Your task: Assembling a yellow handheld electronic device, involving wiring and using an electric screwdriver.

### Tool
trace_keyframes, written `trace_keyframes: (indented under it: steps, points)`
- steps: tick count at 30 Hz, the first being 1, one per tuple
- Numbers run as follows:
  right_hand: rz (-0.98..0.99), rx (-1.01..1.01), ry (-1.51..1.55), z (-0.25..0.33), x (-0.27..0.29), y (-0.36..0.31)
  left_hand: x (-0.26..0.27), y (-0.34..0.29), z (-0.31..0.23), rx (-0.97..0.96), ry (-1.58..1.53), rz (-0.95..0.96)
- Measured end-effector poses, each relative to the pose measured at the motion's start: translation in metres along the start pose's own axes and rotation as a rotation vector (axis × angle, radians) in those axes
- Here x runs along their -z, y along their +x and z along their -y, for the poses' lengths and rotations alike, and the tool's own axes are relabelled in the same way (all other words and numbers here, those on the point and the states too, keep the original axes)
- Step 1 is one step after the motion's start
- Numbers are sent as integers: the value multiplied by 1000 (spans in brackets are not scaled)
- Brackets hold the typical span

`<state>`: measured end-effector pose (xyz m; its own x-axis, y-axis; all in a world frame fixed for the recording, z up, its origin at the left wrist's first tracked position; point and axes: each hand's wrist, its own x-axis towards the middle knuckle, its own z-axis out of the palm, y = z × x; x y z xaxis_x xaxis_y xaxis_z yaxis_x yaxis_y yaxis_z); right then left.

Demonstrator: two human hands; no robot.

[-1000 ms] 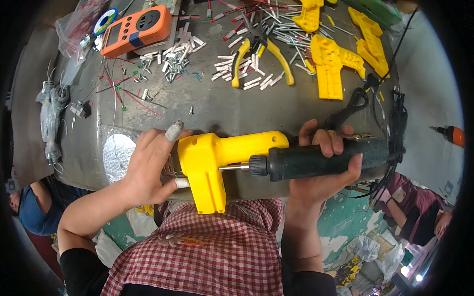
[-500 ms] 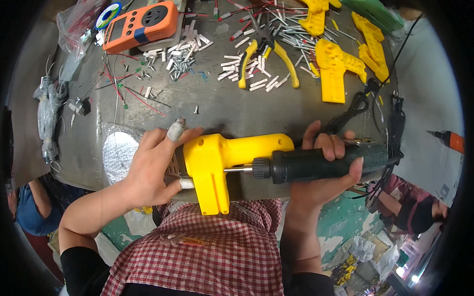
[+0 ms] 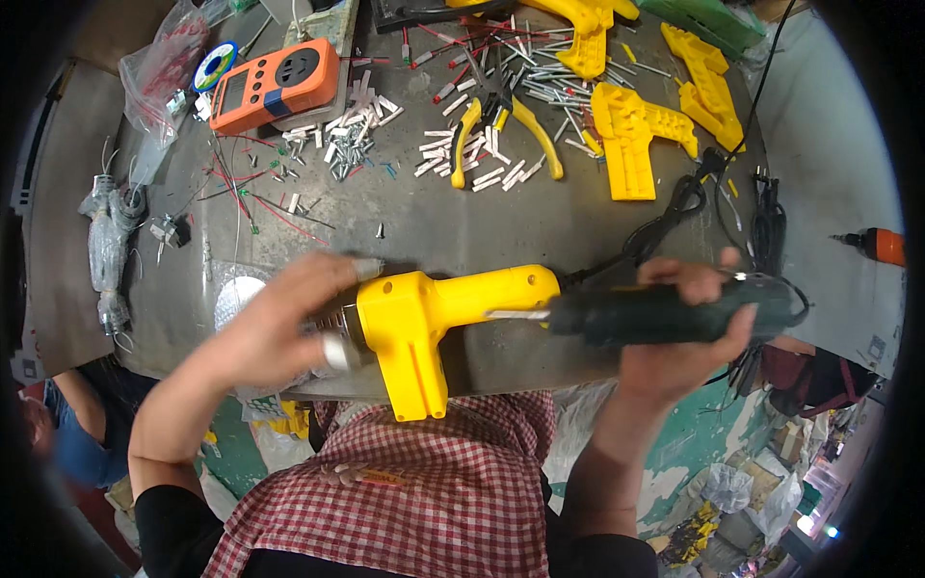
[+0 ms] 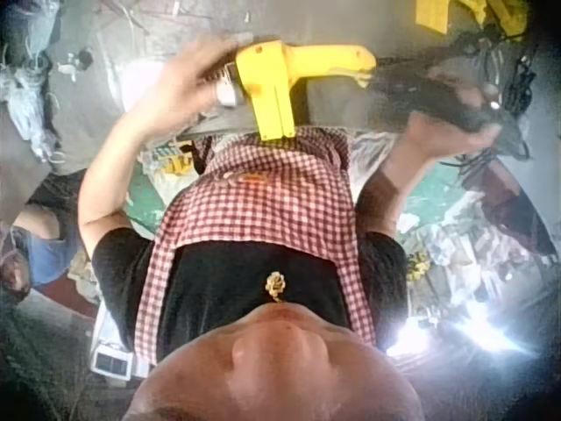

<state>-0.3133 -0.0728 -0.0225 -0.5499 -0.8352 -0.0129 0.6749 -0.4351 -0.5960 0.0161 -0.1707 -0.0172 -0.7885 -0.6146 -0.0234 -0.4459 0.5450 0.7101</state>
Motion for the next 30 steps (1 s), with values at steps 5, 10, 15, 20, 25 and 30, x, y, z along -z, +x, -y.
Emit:
trace_keyframes:
  steps: [5,10,15,20,25,30]
  points:
    - [115,41,13,14,1,10,16,58,23,-316,182,64]
    - [138,22,57,15,1,4,24,71,19,-425,542,297]
    - [93,46,-21,17,-6,1,18,53,-1,151,-382,77]
    - [172,37,-52,10,-25,8,11,45,-10,163,-456,67]
    - [277,60,-91,-1,-60,8,6,33,-4,-118,-99,-59]
    - [368,141,-239,-19,-95,0,-9,3,-3,-31,-261,-111]
